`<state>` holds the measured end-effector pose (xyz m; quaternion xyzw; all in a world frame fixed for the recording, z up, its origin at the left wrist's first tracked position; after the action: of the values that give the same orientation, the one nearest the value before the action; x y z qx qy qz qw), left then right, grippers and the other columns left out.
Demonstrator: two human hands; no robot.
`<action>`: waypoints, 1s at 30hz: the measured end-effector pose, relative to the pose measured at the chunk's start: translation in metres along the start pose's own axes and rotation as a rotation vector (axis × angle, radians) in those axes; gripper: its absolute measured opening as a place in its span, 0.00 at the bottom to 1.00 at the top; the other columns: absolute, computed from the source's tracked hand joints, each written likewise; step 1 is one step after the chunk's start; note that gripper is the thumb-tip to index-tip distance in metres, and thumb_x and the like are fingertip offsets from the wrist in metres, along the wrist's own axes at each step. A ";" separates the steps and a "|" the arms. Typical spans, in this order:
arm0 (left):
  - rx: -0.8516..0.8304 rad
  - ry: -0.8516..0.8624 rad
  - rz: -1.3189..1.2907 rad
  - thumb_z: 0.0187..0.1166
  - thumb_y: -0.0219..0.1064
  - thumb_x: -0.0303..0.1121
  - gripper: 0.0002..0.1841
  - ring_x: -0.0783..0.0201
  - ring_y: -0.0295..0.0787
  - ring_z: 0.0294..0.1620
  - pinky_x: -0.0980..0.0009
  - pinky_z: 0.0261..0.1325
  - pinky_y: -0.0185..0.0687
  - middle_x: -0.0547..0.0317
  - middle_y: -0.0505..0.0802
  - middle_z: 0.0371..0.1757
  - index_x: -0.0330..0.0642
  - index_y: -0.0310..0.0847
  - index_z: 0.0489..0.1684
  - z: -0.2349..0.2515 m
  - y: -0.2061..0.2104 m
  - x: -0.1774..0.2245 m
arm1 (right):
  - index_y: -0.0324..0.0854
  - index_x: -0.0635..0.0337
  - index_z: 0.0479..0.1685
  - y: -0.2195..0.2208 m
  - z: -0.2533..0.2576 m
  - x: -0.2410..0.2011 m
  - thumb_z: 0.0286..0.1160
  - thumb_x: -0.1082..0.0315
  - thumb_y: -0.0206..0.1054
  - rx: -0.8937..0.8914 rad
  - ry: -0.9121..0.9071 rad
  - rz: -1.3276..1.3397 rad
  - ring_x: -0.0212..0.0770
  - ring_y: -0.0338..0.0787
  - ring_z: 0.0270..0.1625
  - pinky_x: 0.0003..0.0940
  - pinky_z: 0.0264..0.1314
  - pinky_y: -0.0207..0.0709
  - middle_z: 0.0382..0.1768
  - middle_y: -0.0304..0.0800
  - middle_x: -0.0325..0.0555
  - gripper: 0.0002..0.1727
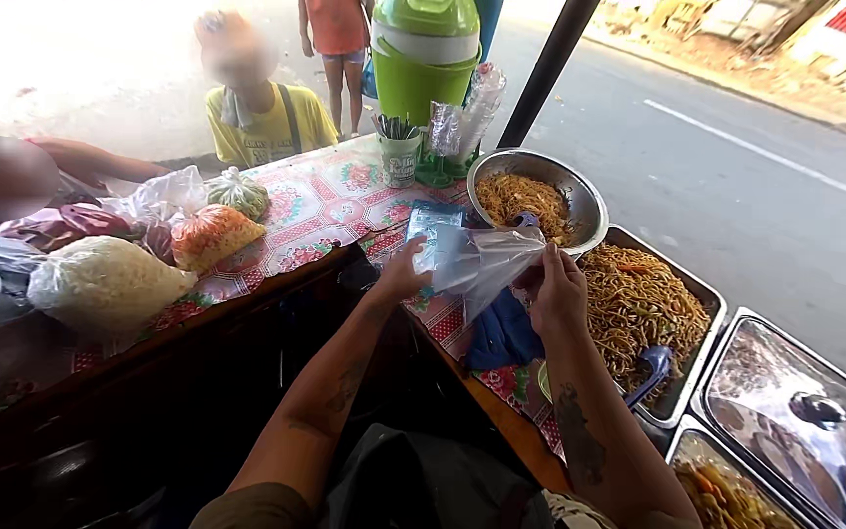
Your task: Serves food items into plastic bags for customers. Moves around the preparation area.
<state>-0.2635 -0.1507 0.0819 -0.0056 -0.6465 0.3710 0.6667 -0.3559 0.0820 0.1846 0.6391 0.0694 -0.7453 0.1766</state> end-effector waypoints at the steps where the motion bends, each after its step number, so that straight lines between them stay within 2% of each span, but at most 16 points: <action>1: 0.118 -0.003 -0.088 0.74 0.68 0.25 0.33 0.37 0.79 0.75 0.40 0.76 0.73 0.32 0.81 0.75 0.33 0.65 0.83 -0.003 -0.016 0.000 | 0.76 0.59 0.38 -0.004 -0.003 -0.005 0.97 0.62 0.46 0.024 0.016 0.003 0.29 0.85 0.18 0.26 0.26 0.85 0.16 0.83 0.34 0.18; 3: 0.442 0.020 -0.268 0.84 0.56 0.27 0.20 0.50 0.84 0.69 0.53 0.72 0.78 0.36 0.86 0.67 0.26 0.73 0.71 -0.029 -0.052 0.013 | 0.76 0.58 0.35 -0.009 -0.008 -0.012 0.96 0.63 0.47 0.027 0.028 -0.005 0.28 0.83 0.16 0.25 0.25 0.84 0.14 0.81 0.33 0.19; 5: 0.594 0.159 -0.445 0.91 0.47 0.34 0.15 0.68 0.85 0.52 0.66 0.61 0.81 0.54 0.87 0.49 0.31 0.75 0.55 -0.068 -0.068 0.048 | 0.75 0.57 0.32 -0.013 -0.013 -0.017 0.96 0.63 0.47 0.025 0.016 -0.026 0.27 0.82 0.14 0.23 0.23 0.82 0.13 0.81 0.32 0.19; 7: 0.473 0.349 -0.469 0.93 0.46 0.50 0.25 0.74 0.86 0.44 0.67 0.55 0.85 0.64 0.88 0.39 0.37 0.80 0.45 -0.098 -0.056 0.093 | 0.74 0.57 0.32 -0.019 -0.018 -0.025 0.96 0.64 0.48 0.046 -0.007 -0.080 0.25 0.80 0.13 0.21 0.21 0.80 0.13 0.80 0.30 0.18; 9: 0.214 0.415 -0.399 0.83 0.46 0.71 0.40 0.71 0.87 0.49 0.67 0.54 0.84 0.60 0.92 0.48 0.38 0.83 0.55 -0.112 -0.020 0.124 | 0.74 0.57 0.31 -0.024 -0.024 -0.033 0.93 0.66 0.52 0.073 -0.058 -0.188 0.22 0.77 0.13 0.18 0.20 0.77 0.13 0.77 0.28 0.16; 10: 0.114 0.413 -0.353 0.78 0.49 0.74 0.45 0.69 0.87 0.53 0.67 0.54 0.83 0.56 0.91 0.56 0.36 0.81 0.64 -0.116 -0.002 0.135 | 0.74 0.58 0.30 -0.025 -0.026 -0.036 0.92 0.67 0.55 0.077 -0.100 -0.275 0.20 0.76 0.13 0.17 0.20 0.76 0.13 0.75 0.28 0.15; 11: 0.047 0.398 -0.311 0.75 0.57 0.72 0.45 0.65 0.86 0.56 0.65 0.56 0.82 0.51 0.89 0.61 0.35 0.77 0.71 -0.118 0.013 0.144 | 0.75 0.60 0.30 -0.026 -0.028 -0.038 0.90 0.66 0.58 0.068 -0.146 -0.390 0.20 0.74 0.15 0.18 0.22 0.73 0.15 0.73 0.29 0.15; 13: -0.018 0.313 -0.266 0.72 0.74 0.53 0.38 0.58 0.87 0.57 0.60 0.58 0.83 0.45 0.89 0.62 0.32 0.75 0.75 -0.116 0.036 0.151 | 0.77 0.64 0.28 -0.025 -0.033 -0.039 0.86 0.65 0.61 0.061 -0.216 -0.595 0.26 0.71 0.17 0.26 0.25 0.70 0.16 0.72 0.35 0.16; 15: -0.035 0.115 -0.395 0.79 0.72 0.32 0.18 0.63 0.91 0.48 0.65 0.55 0.88 0.48 0.93 0.51 0.30 0.82 0.61 -0.109 0.051 0.137 | 0.78 0.66 0.31 -0.022 -0.038 -0.033 0.87 0.63 0.61 0.047 -0.200 -0.636 0.31 0.75 0.17 0.32 0.25 0.74 0.17 0.75 0.39 0.17; 16: -0.042 -0.034 -0.531 0.84 0.66 0.28 0.10 0.67 0.91 0.42 0.67 0.53 0.88 0.52 0.92 0.44 0.29 0.83 0.54 -0.107 0.057 0.125 | 0.77 0.66 0.36 -0.022 -0.040 -0.027 0.90 0.60 0.59 0.031 -0.170 -0.596 0.32 0.80 0.18 0.32 0.26 0.80 0.19 0.78 0.40 0.17; 18: -0.038 -0.290 -0.824 0.90 0.57 0.30 0.11 0.68 0.89 0.40 0.68 0.51 0.87 0.56 0.90 0.40 0.31 0.81 0.51 -0.110 0.064 0.101 | 0.72 0.66 0.50 -0.017 -0.045 -0.016 0.93 0.55 0.55 -0.051 -0.130 -0.471 0.33 0.87 0.24 0.32 0.31 0.86 0.28 0.85 0.43 0.18; 20: -0.054 -0.449 -1.037 0.92 0.54 0.33 0.12 0.66 0.91 0.39 0.67 0.49 0.89 0.56 0.92 0.40 0.35 0.81 0.53 -0.119 0.068 0.088 | 0.70 0.70 0.55 -0.007 -0.055 -0.009 0.87 0.58 0.62 -0.209 -0.126 -0.427 0.36 0.86 0.34 0.36 0.40 0.84 0.36 0.83 0.47 0.19; 23: -0.154 -0.534 -1.183 0.92 0.52 0.35 0.13 0.64 0.92 0.42 0.66 0.52 0.88 0.55 0.92 0.42 0.37 0.81 0.55 -0.138 0.072 0.092 | 0.77 0.70 0.44 0.008 -0.076 0.003 0.62 0.69 0.82 -0.391 -0.150 -0.469 0.34 0.85 0.35 0.31 0.39 0.82 0.33 0.84 0.46 0.20; 26: -0.130 -0.546 -1.190 0.91 0.54 0.31 0.11 0.64 0.92 0.42 0.68 0.52 0.88 0.54 0.92 0.42 0.35 0.82 0.51 -0.148 0.069 0.090 | 0.85 0.67 0.35 0.003 -0.087 0.009 0.65 0.79 0.77 -0.383 -0.142 -0.329 0.21 0.86 0.30 0.19 0.37 0.84 0.29 0.89 0.36 0.06; 28: -0.104 -0.546 -1.227 0.91 0.51 0.28 0.10 0.64 0.92 0.41 0.67 0.53 0.88 0.54 0.92 0.41 0.35 0.79 0.48 -0.149 0.069 0.083 | 0.86 0.67 0.32 -0.008 -0.087 0.013 0.68 0.80 0.74 -0.345 -0.106 -0.344 0.21 0.86 0.27 0.18 0.35 0.84 0.26 0.90 0.36 0.03; 30: -0.117 -0.522 -1.321 0.93 0.41 0.30 0.16 0.60 0.92 0.45 0.62 0.58 0.88 0.51 0.91 0.43 0.35 0.77 0.51 -0.148 0.068 0.085 | 0.85 0.68 0.32 -0.024 -0.084 0.017 0.70 0.77 0.74 -0.276 -0.054 -0.509 0.24 0.85 0.26 0.21 0.35 0.82 0.25 0.88 0.39 0.04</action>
<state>-0.1782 0.0113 0.0972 0.4405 -0.6721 -0.1564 0.5743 -0.2888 0.1290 0.1501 0.5510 0.3235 -0.7660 0.0712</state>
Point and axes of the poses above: each hand's wrist, its own z-axis towards the middle knuckle, its own y-axis out of the palm, x = y × z, the point moved 10 cm from there along z, towards the middle knuckle
